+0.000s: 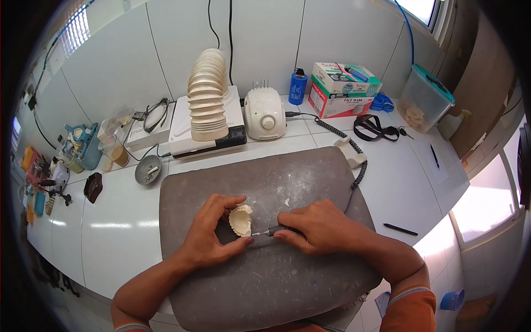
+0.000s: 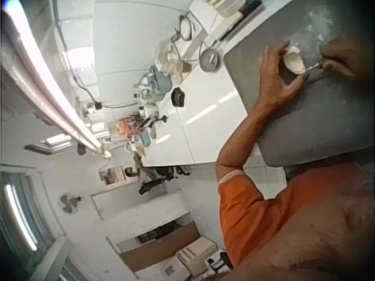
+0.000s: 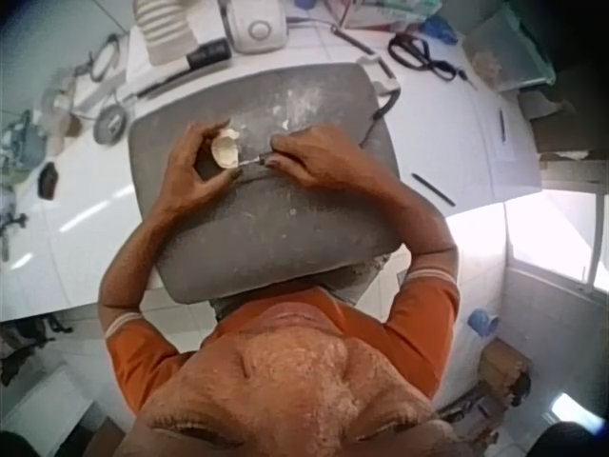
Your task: Trimming a dental plaster model using a rotary handpiece tool.
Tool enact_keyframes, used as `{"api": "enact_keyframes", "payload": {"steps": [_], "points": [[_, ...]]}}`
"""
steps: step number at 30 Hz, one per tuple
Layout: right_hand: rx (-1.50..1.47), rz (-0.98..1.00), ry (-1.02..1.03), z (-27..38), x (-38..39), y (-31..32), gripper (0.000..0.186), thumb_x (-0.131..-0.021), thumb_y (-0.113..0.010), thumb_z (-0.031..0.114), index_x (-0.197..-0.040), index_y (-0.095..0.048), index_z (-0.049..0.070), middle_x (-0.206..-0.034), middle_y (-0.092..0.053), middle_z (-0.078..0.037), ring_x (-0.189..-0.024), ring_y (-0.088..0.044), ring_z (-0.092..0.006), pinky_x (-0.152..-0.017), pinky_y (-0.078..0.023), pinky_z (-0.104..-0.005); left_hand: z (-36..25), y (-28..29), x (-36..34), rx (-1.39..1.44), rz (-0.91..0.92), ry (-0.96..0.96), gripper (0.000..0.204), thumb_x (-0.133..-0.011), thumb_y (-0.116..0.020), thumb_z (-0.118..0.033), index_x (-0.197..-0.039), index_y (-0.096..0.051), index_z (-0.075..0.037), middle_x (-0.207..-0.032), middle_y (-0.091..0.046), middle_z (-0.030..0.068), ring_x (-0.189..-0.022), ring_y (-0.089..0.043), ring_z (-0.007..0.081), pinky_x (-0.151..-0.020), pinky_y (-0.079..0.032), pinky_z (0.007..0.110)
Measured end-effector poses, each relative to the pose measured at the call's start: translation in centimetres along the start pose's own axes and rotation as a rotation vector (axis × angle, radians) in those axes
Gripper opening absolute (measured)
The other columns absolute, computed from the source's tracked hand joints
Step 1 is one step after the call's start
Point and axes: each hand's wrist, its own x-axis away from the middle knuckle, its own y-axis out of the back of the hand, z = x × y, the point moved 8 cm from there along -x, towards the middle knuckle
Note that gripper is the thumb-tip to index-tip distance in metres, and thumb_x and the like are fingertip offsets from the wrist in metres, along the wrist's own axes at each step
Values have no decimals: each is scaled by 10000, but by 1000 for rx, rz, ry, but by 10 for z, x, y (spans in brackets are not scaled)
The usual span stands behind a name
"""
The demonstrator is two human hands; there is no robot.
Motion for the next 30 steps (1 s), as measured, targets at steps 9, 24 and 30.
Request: {"api": "enact_keyframes", "payload": {"steps": [9, 24, 30], "points": [[23, -6, 3, 5, 4, 3, 440, -1145, -572, 526, -1051, -661, 105, -842, -758, -138, -781, -744, -419, -685, -531, -559, -2, -2, 3, 27, 33, 14, 766, -879, -940, -216, -1543, -596, -48, -1278, -626, 153, -1158, -671, 290, -1014, -577, 405], [-19, -34, -47, 9, 1, 11, 287, -1053, -726, 356, -988, -714, 77, -822, -728, -171, -764, -708, -447, -685, -524, -521, 3, -6, 7, 97, 44, -2, 830, -878, -943, -258, -1591, -568, -58, -1270, -581, 151, -1159, -652, 297, -1046, -558, 395], [-10, -44, -40, 8, 3, 10, 314, -1070, -710, 389, -985, -694, 88, -815, -731, -147, -746, -706, -434, -667, -514, -520, 2, -6, 6, 117, 41, -10, 819, -869, -938, -242, -1581, -578, -59, -1254, -579, 149, -1153, -637, 288, -1030, -552, 397]]}}
